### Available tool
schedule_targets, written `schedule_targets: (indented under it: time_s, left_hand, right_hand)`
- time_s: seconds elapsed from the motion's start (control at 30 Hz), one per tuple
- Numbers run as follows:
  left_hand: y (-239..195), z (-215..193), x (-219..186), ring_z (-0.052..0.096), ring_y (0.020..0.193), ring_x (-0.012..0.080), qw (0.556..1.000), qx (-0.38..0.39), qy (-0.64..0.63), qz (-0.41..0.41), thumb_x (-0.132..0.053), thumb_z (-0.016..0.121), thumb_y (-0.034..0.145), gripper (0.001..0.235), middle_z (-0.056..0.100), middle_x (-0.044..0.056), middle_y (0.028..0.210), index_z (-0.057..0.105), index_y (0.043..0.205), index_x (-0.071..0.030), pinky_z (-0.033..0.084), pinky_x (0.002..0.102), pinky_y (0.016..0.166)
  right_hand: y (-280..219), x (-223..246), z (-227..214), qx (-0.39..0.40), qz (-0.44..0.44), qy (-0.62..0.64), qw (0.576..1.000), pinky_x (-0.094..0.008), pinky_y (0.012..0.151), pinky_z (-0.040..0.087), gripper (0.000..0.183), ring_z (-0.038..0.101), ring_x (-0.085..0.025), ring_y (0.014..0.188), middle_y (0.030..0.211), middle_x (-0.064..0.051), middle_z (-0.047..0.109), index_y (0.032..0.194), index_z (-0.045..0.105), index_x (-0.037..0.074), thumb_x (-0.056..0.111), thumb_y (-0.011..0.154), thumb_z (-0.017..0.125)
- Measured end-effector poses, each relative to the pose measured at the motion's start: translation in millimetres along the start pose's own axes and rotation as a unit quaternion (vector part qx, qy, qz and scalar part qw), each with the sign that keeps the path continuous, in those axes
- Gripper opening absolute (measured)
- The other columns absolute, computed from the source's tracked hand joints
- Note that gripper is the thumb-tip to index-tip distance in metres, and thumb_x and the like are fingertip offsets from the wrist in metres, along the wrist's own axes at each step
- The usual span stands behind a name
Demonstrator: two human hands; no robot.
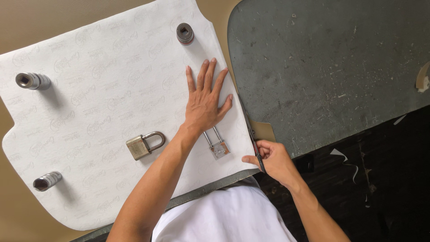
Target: The person uses scissors to cut a newspaper template and then a large sheet of patterned white material. They use a pencil to mark the material and place metal weights and padlocks on the sheet to hold it in place while cutting.
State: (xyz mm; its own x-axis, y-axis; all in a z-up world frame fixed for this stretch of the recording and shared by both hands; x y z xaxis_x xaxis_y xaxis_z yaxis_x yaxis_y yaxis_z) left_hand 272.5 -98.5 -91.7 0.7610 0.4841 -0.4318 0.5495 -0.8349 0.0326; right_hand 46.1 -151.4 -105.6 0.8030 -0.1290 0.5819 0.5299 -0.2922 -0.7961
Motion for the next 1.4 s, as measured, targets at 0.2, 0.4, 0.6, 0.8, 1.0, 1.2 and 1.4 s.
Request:
schedule_targets:
  time_s: [0.2,0.4,0.6,0.8,1.0,1.2,1.4]
  left_hand:
    - [2,0,2,0.013,0.156,0.031,1.0,0.009,0.016,-0.004,-0.04,0.057,0.1,0.068,0.023,0.017,0.165,0.036,0.158,-0.01,-0.003,0.063,0.126]
    - [1,1,2,0.013,0.156,0.0307,1.0,0.012,0.015,-0.008,-0.04,0.055,0.1,0.069,0.023,0.017,0.165,0.035,0.158,-0.01,-0.003,0.063,0.126]
    - [0,1,2,0.016,0.156,0.0293,1.0,0.0,0.008,-0.013,-0.038,0.055,0.1,0.07,0.026,0.016,0.165,0.035,0.158,-0.005,-0.001,0.061,0.128]
    - [7,-30,8,0.024,0.155,0.0324,0.993,-0.11,-0.033,-0.018,-0.03,0.071,0.094,0.066,0.034,0.017,0.162,0.046,0.149,-0.006,0.009,0.058,0.129]
    - [64,-73,51,0.029,0.149,0.0364,0.974,-0.222,-0.027,-0.033,-0.036,0.086,0.082,0.079,0.038,0.019,0.155,0.05,0.147,-0.007,0.014,0.059,0.126]
    - [84,-53,81,0.042,0.139,0.0326,0.974,-0.203,-0.06,-0.078,-0.039,0.092,0.076,0.07,0.042,0.017,0.149,0.061,0.134,-0.014,0.02,0.062,0.126]
    - [73,-54,75,0.037,0.145,0.0391,0.967,-0.249,-0.036,-0.039,-0.036,0.093,0.077,0.042,0.04,0.019,0.153,0.071,0.106,-0.014,0.026,0.066,0.123]
  right_hand:
    - [6,9,2,-0.004,-0.017,0.035,0.999,-0.021,0.049,0.037,0.03,0.045,-0.003,0.053,0.062,0.004,0.063,0.091,0.077,-0.001,0.021,0.073,0.089]
    - [5,12,1,-0.008,0.01,0.03,0.999,-0.023,0.046,0.035,0.031,0.045,-0.005,0.05,0.06,0.001,0.061,0.093,0.078,0.001,0.02,0.072,0.09]
    - [22,27,0,-0.01,-0.034,0.028,0.999,-0.023,0.048,0.042,0.03,0.052,-0.005,0.053,0.061,0.001,0.065,0.09,0.076,-0.001,0.02,0.074,0.09]
    - [23,29,4,-0.004,-0.032,0.074,0.997,-0.023,0.048,0.044,0.029,0.057,-0.006,0.052,0.063,-0.001,0.071,0.09,0.076,-0.002,0.017,0.073,0.089]
    - [28,23,-2,-0.009,0.002,0.036,0.999,-0.024,0.045,0.038,0.031,0.049,-0.008,0.047,0.057,-0.002,0.063,0.092,0.078,-0.001,0.017,0.071,0.091]
    - [33,29,-3,-0.014,-0.017,0.01,1.0,-0.024,0.045,0.037,0.031,0.047,-0.006,0.048,0.057,0.0,0.063,0.09,0.079,-0.002,0.019,0.071,0.092]
    - [42,42,-2,-0.007,0.002,0.002,1.0,-0.024,0.044,0.039,0.031,0.05,-0.007,0.047,0.057,-0.002,0.065,0.093,0.078,0.001,0.021,0.072,0.09]
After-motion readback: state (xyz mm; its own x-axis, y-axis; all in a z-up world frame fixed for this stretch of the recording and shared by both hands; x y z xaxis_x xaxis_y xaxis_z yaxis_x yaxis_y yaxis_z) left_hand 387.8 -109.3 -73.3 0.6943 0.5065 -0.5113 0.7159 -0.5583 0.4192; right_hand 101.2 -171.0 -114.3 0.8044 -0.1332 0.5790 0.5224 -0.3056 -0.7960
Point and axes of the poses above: each hand's wrist, its own y-axis towards the middle knuckle, its own z-axis out of the palm, x = y × z, the point moved 10 cm from there along y, towards the middle knuckle
